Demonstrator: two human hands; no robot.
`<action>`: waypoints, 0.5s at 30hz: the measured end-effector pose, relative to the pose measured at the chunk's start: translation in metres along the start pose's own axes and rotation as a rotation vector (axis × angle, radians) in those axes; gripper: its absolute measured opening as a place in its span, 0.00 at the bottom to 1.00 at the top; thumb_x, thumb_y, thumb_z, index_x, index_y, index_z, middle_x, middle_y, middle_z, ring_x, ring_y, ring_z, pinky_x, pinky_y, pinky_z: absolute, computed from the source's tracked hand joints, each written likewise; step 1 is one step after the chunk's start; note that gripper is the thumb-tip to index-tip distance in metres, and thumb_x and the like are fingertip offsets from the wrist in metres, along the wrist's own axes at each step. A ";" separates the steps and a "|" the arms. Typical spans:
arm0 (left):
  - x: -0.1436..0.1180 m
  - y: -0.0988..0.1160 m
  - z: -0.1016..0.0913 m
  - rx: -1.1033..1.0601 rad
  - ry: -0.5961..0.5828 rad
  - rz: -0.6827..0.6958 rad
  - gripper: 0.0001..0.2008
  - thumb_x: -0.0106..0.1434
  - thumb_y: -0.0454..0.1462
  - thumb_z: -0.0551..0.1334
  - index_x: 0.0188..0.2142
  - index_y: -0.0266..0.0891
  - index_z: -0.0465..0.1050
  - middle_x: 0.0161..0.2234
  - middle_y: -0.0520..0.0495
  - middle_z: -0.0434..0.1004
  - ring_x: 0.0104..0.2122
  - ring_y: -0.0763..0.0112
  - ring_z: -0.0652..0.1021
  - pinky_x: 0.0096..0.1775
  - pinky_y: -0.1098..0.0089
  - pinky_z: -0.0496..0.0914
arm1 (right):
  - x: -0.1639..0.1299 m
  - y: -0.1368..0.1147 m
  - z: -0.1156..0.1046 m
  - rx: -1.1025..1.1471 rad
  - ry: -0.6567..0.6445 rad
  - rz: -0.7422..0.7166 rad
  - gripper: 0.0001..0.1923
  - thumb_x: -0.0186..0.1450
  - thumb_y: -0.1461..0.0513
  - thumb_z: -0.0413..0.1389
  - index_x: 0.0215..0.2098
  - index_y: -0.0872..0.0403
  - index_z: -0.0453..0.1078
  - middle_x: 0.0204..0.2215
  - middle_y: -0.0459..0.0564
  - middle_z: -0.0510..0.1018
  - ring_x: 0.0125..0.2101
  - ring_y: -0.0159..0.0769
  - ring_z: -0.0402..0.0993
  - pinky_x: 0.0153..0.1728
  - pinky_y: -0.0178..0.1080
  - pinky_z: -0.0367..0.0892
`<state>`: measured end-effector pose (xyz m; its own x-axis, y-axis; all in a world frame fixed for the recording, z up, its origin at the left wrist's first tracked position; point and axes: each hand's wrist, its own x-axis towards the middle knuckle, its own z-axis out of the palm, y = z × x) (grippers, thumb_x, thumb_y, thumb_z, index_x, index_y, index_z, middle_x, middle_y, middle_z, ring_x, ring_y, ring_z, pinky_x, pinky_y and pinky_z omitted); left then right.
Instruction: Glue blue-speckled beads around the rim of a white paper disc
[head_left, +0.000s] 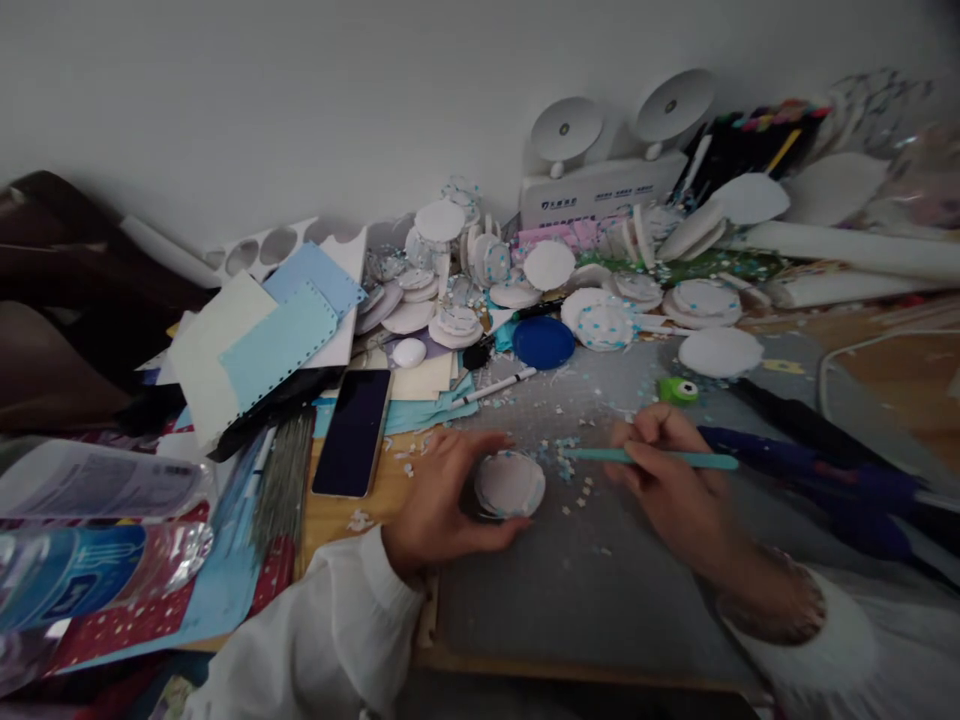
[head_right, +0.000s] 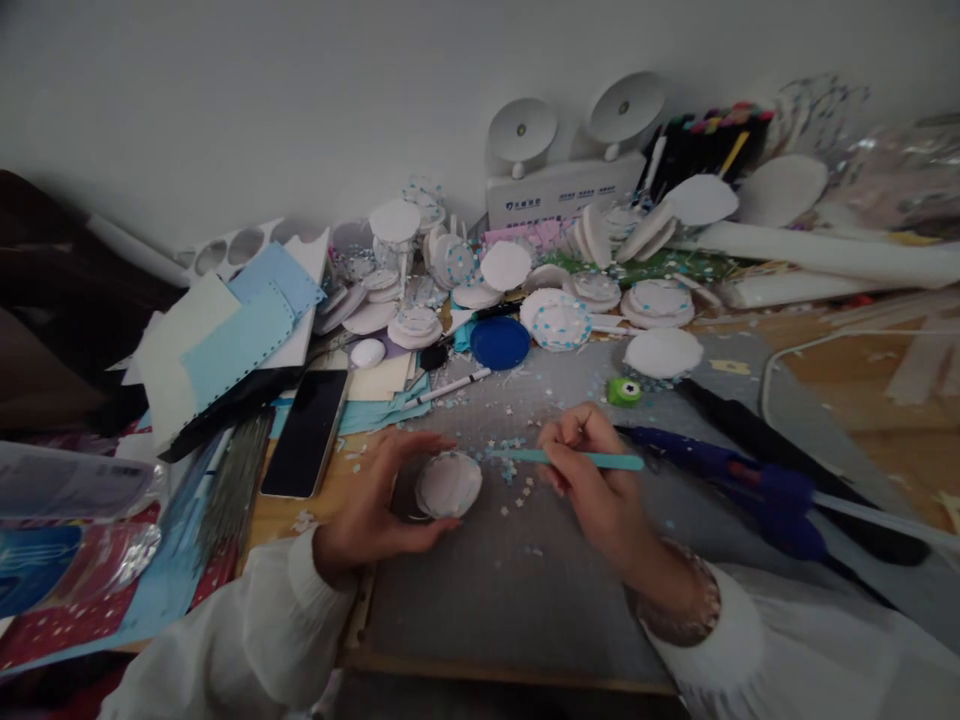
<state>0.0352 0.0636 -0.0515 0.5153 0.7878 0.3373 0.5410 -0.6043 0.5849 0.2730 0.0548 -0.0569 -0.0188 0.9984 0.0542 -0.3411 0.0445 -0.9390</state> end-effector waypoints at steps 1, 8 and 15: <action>0.001 -0.001 0.000 0.012 -0.032 -0.017 0.35 0.50 0.45 0.71 0.55 0.43 0.60 0.48 0.41 0.75 0.47 0.54 0.74 0.48 0.56 0.66 | 0.002 -0.001 0.001 0.023 0.034 -0.009 0.10 0.63 0.64 0.54 0.28 0.49 0.56 0.19 0.39 0.60 0.18 0.29 0.55 0.20 0.35 0.51; 0.005 0.025 -0.032 0.068 0.068 0.146 0.32 0.56 0.47 0.64 0.58 0.39 0.59 0.57 0.34 0.65 0.55 0.47 0.68 0.52 0.49 0.63 | 0.002 -0.006 0.004 0.041 0.114 -0.073 0.09 0.60 0.65 0.55 0.28 0.50 0.57 0.17 0.38 0.60 0.17 0.29 0.54 0.19 0.35 0.48; -0.002 0.140 -0.043 0.048 -0.366 0.360 0.16 0.65 0.45 0.54 0.51 0.64 0.69 0.43 0.51 0.77 0.42 0.55 0.77 0.38 0.52 0.73 | -0.003 -0.007 0.003 -0.018 0.092 -0.072 0.09 0.61 0.62 0.55 0.28 0.49 0.56 0.18 0.39 0.61 0.18 0.30 0.55 0.20 0.36 0.49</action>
<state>0.0814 -0.0179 0.0610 0.8689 0.4405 0.2256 0.3117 -0.8412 0.4419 0.2723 0.0516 -0.0496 0.0916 0.9916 0.0909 -0.3218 0.1158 -0.9397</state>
